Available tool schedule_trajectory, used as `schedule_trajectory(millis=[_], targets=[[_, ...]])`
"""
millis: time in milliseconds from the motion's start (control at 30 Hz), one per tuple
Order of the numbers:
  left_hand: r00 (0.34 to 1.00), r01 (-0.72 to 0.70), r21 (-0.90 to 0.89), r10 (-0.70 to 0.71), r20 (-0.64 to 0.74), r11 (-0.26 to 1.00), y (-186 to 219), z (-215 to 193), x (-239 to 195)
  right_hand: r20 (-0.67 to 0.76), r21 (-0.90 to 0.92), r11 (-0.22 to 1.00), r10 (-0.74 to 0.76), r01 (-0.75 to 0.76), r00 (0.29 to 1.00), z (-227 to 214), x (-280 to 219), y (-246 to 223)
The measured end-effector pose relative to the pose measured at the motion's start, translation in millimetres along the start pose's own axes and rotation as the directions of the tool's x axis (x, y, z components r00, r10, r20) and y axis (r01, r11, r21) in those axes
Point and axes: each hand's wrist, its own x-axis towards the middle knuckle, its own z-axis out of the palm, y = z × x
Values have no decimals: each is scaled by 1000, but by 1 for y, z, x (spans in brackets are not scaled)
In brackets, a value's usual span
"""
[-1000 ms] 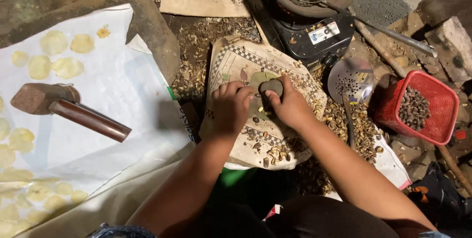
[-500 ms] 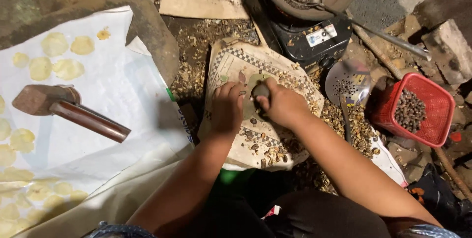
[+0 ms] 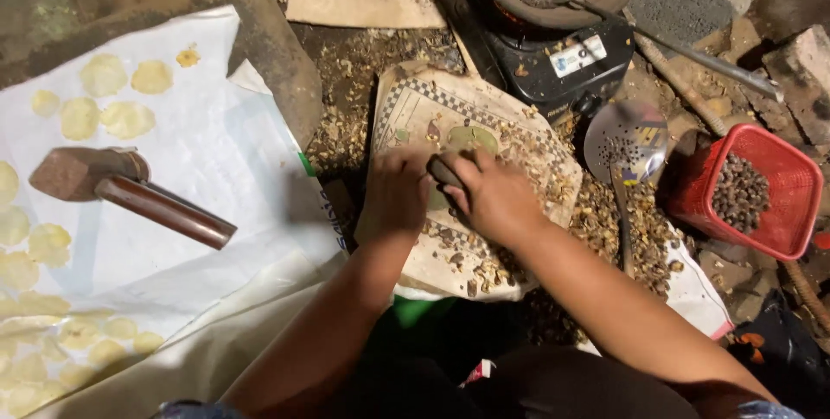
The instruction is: The person cracks nuts using a stone on a flat surface, then uses a hammer to crush them on a white sheet. They also stir nuts in a pan on a gas stove and scoop them into a red basket.
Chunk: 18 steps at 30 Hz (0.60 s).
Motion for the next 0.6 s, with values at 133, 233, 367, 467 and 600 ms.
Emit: schedule_trajectory(millis=[133, 233, 367, 467, 600], targets=[[997, -59, -58, 62, 51, 997, -12, -2, 2, -3, 126, 987, 105, -104, 994, -35, 6, -15], [993, -94, -88, 99, 58, 992, -15, 1, 5, 169, 128, 970, 185, -208, 968, -33, 21, -7], [994, 22, -18, -19, 110, 1000, -10, 9, 1, 263, 54, 976, 189, -210, 946, -44, 28, -17], [994, 38, 1, -37, 107, 999, -8, 7, 9, 292, -30, 981, 193, -193, 937, -38, 40, -10], [996, 82, -61, -80, 34, 995, -2, 3, 9, 277, -25, 977, 208, -210, 938, -30, 20, -9]])
